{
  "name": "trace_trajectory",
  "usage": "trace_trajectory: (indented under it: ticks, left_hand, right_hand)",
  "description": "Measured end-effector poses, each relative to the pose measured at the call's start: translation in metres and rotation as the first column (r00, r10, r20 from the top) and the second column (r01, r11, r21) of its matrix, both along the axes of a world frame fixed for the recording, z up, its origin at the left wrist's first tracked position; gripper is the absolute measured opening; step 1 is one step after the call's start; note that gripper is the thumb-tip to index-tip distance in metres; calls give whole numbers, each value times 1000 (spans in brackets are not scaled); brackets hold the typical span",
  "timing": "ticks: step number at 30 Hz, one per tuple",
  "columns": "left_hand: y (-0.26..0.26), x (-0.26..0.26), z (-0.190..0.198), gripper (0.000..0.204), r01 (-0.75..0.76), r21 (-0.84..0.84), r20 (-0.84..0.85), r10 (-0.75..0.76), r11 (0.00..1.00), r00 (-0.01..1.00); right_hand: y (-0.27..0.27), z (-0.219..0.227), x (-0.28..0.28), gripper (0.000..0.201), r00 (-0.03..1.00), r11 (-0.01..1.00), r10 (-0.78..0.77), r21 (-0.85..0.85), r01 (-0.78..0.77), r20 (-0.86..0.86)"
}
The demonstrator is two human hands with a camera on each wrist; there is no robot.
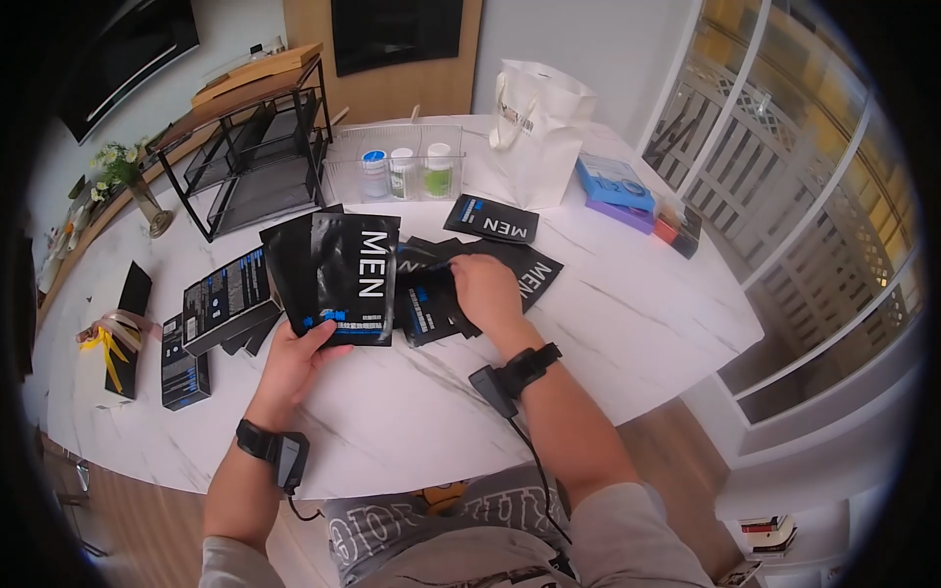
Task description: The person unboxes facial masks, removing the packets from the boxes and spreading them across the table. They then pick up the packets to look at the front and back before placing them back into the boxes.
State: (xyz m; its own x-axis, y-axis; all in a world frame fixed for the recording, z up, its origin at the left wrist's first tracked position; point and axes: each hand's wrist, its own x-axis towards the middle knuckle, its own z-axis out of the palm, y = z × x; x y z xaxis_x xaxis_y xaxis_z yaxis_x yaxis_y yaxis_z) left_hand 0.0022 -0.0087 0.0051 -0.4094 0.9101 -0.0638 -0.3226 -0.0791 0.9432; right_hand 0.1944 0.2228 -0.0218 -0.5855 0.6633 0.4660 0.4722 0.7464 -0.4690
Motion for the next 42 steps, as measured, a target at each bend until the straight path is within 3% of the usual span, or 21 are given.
trace_trajectory:
  ticks: [1, 2, 4, 6, 9, 10, 12, 14, 16, 17, 20, 25, 28, 29, 32, 34, 36, 37, 39, 40, 42]
  left_hand:
    - [0, 0, 1, 28, -7, 4, 1, 7, 1000, 1000]
    - [1, -1, 1, 28, -2, 10, 9, 2, 1000, 1000]
    - [0, -1, 1, 28, -4, 18, 26, 4, 1000, 1000]
    - [0, -3, 1, 28, 13, 20, 48, -14, 1000, 999]
    - [0, -3, 2, 27, 22, 6, 85, -23, 1000, 996]
    - [0, -3, 3, 26, 12, 3, 92, -12, 1000, 996]
    - [1, -2, 3, 26, -3, 3, 111, 3, 1000, 994]
    - [2, -3, 2, 25, -13, 21, 141, 10, 1000, 990]
    - [2, -5, 0, 25, -30, 19, 183, 26, 999, 983]
    - [2, -8, -2, 26, -39, 6, 210, 37, 999, 977]
    - [2, -13, -6, 28, -39, 9, 285, 35, 999, 958]
    - [0, -9, 0, 37, 22, 61, 295, -39, 998, 955]
    - [-1, 0, 16, 39, -64, 74, 307, 39, 995, 951]
    - [-3, 2, 22, 31, -46, 90, 349, 11, 995, 937]
    - [0, -9, -7, 23, 86, -66, -77, -91, 994, 993]
    - [2, -10, -16, 25, 64, -81, -98, -72, 995, 993]
    - [3, -8, -16, 24, 34, -44, -74, -37, 998, 997]
    - [3, -8, -14, 24, -1, -30, -44, -1, 1000, 999]
    - [0, -9, -6, 22, -78, -1, 14, 78, 997, 997]
    - [0, -10, -5, 21, -88, 6, -2, 88, 996, 996]
    - [2, -10, -6, 20, -107, 17, -29, 107, 994, 994]
  right_hand:
    - [-1, 2, -3, 18, 982, 994, -3, 107, 23, -188]
    - [-1, 6, -3, 17, 957, 994, -21, 98, 52, -290]
    - [-1, 16, -3, 19, 890, 982, -186, -61, 176, -416]
    - [-5, 28, 0, 23, 792, 966, -246, -205, 155, -559]
    - [-3, 36, 8, 25, 781, 959, -171, 79, 270, -601]
    - [-10, 45, 10, 25, 745, 979, -195, -84, 184, -638]
    - [-26, 62, 16, 27, 678, 925, -267, -379, -19, -685]
    - [-33, 65, 14, 28, 646, 920, -56, -291, -263, -761]
    - [-35, 59, 9, 35, 603, 887, 272, -47, -458, -750]
    - [-38, 55, 8, 40, 606, 816, 361, -75, -573, -709]
    - [-46, 48, 1, 33, 689, 798, 458, -82, -597, -561]
    - [-49, 51, 2, 27, 763, 806, 495, -108, -582, -416]
    - [-43, 46, 1, 27, 755, 785, 533, -108, -610, -383]
    - [-44, 45, 2, 27, 761, 794, 519, -109, -598, -389]
    - [-49, 43, -3, 30, 774, 832, 462, -93, -547, -433]
    - [-51, 39, -7, 33, 774, 872, 400, -57, -486, -491]
    - [-52, 41, -7, 28, 769, 884, 275, -164, -439, -577]
    - [-61, 45, -11, 27, 725, 785, 102, -393, -480, -681]
    - [-56, 27, -18, 45, 522, 362, -35, -498, -788, -852]
    - [-62, 35, -20, 45, 577, 178, -117, -589, -789, -808]
    - [-67, 12, -21, 46, 713, 438, 267, -577, -689, -648]
